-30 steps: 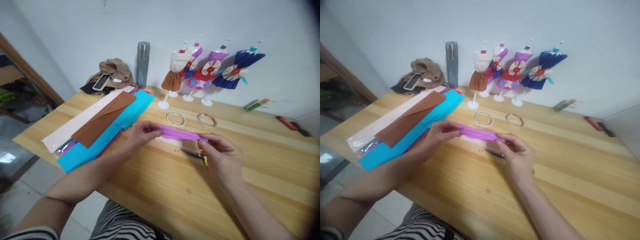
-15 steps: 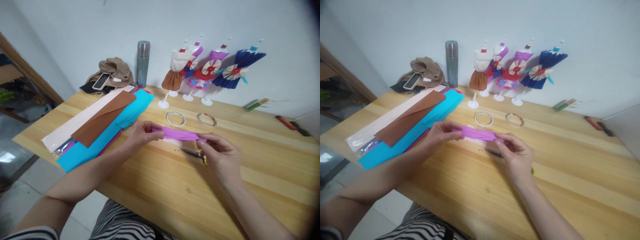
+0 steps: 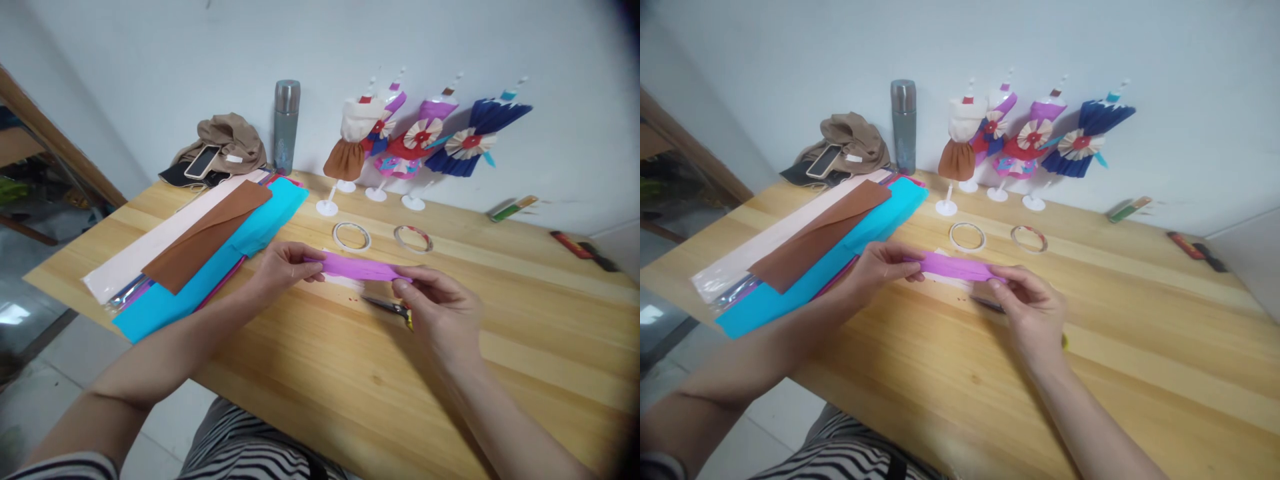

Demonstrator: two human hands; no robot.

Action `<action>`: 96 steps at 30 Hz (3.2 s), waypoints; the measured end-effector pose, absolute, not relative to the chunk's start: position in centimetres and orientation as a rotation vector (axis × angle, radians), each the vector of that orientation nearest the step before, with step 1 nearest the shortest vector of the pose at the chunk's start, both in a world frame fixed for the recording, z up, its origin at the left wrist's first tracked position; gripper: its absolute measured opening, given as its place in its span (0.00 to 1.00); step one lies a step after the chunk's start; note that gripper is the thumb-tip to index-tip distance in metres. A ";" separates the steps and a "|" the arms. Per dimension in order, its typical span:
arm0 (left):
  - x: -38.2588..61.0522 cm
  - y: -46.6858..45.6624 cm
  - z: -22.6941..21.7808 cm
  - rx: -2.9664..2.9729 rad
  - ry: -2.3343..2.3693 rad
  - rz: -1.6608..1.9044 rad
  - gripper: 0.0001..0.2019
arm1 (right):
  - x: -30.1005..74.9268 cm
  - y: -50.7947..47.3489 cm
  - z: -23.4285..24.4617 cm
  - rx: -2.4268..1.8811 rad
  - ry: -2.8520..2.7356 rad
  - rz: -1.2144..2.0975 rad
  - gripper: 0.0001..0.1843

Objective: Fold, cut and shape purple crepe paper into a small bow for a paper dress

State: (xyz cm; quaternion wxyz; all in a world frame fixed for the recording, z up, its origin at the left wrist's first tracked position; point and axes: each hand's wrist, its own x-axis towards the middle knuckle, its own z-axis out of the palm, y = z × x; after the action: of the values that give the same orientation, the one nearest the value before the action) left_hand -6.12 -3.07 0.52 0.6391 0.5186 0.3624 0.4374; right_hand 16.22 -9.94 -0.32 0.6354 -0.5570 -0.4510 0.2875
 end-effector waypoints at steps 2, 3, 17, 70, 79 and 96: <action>-6.2 -3.1 0.8 1.208 0.850 1.003 0.08 | 16.3 -9.9 -0.5 -1.271 -1.027 0.653 0.08; -6.3 -3.1 1.0 1.224 0.868 1.006 0.08 | 16.3 -10.0 -0.5 -1.271 -1.025 0.647 0.08; -6.9 -3.5 0.8 1.616 0.923 1.100 0.06 | 16.4 -9.9 -0.5 -1.214 -0.990 0.694 0.08; -6.7 -3.4 0.4 1.540 0.931 1.342 0.03 | 15.9 -10.0 0.1 -1.320 -1.044 0.553 0.06; -6.3 -3.6 1.3 1.323 0.891 1.309 0.06 | 16.2 -9.9 -0.3 -1.290 -0.956 0.572 0.07; -6.0 -3.8 0.8 1.350 0.968 1.330 0.05 | 15.9 -10.1 -0.2 -1.319 -1.102 0.519 0.09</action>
State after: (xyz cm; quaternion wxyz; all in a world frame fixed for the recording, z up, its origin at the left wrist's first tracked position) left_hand -5.97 -3.84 0.79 0.4854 0.5546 0.3977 0.5465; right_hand 15.89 -10.11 -0.21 0.6235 -0.5744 -0.4799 0.2258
